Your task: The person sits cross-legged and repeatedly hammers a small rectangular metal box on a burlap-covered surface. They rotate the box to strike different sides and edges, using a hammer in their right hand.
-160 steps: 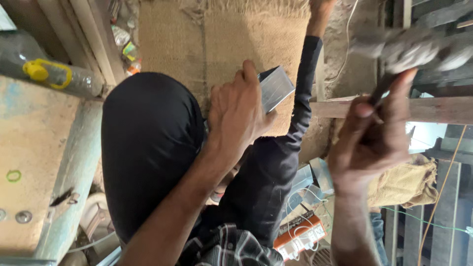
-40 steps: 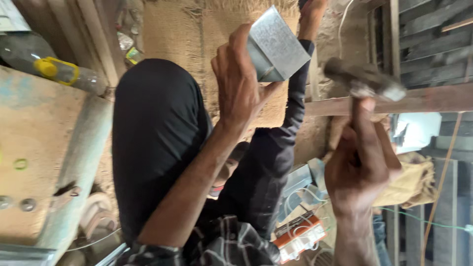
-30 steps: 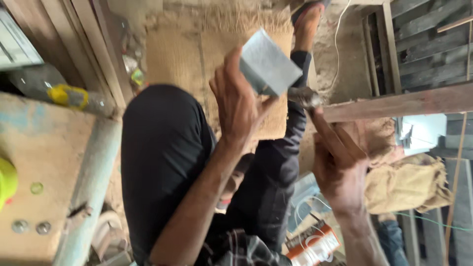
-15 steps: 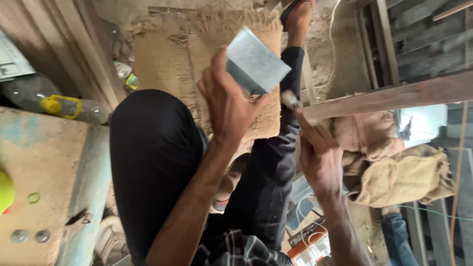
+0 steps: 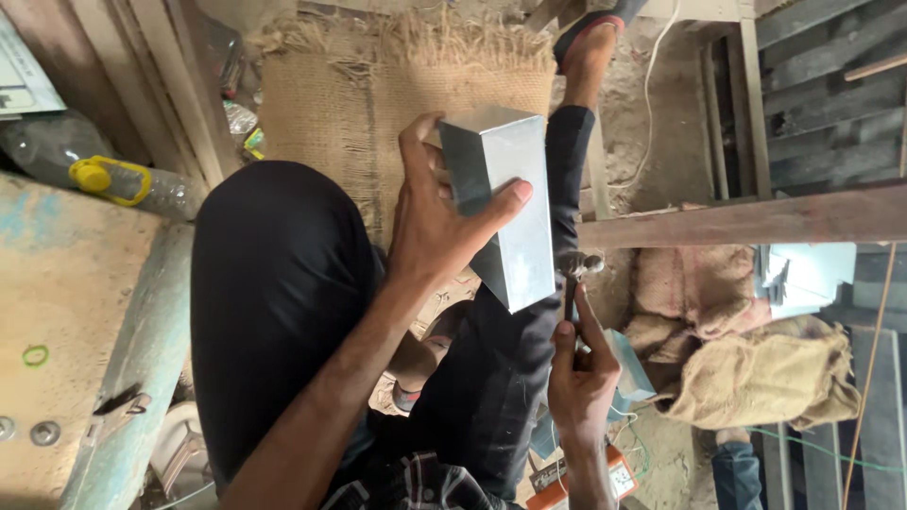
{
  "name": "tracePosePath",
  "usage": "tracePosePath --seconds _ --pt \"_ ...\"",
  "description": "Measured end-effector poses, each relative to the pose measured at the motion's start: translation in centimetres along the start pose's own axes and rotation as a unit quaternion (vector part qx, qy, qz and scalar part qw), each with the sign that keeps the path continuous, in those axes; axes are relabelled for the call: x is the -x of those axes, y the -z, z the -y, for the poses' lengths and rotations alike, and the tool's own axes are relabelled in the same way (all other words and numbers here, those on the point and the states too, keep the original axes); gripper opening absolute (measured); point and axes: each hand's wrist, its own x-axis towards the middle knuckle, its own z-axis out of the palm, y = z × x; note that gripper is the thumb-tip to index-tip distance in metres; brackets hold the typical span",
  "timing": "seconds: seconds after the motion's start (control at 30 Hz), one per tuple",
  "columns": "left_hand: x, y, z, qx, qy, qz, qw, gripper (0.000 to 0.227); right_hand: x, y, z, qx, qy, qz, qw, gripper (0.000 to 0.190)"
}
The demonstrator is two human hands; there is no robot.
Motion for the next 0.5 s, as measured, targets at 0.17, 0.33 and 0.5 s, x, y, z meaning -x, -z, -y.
tracePosePath --seconds 0.17,0.33,0.5 --pt "0.1 0.2 -1.0 0.029 0.044 -0.021 0.998 0.102 -0.1 -0.9 -0.7 0.021 -0.02 0.017 0.999 0.049" --pt "0.0 0.3 0.1 -0.005 0.102 0.02 0.995 0.104 0.1 -1.4 -0.1 -0.016 0.007 0.036 0.999 0.052" --pt "0.0 -0.1 2.6 -0.211 0.137 0.091 0.963 0.102 -0.6 -1.1 0.5 -0.024 0.01 0.026 0.999 0.051"
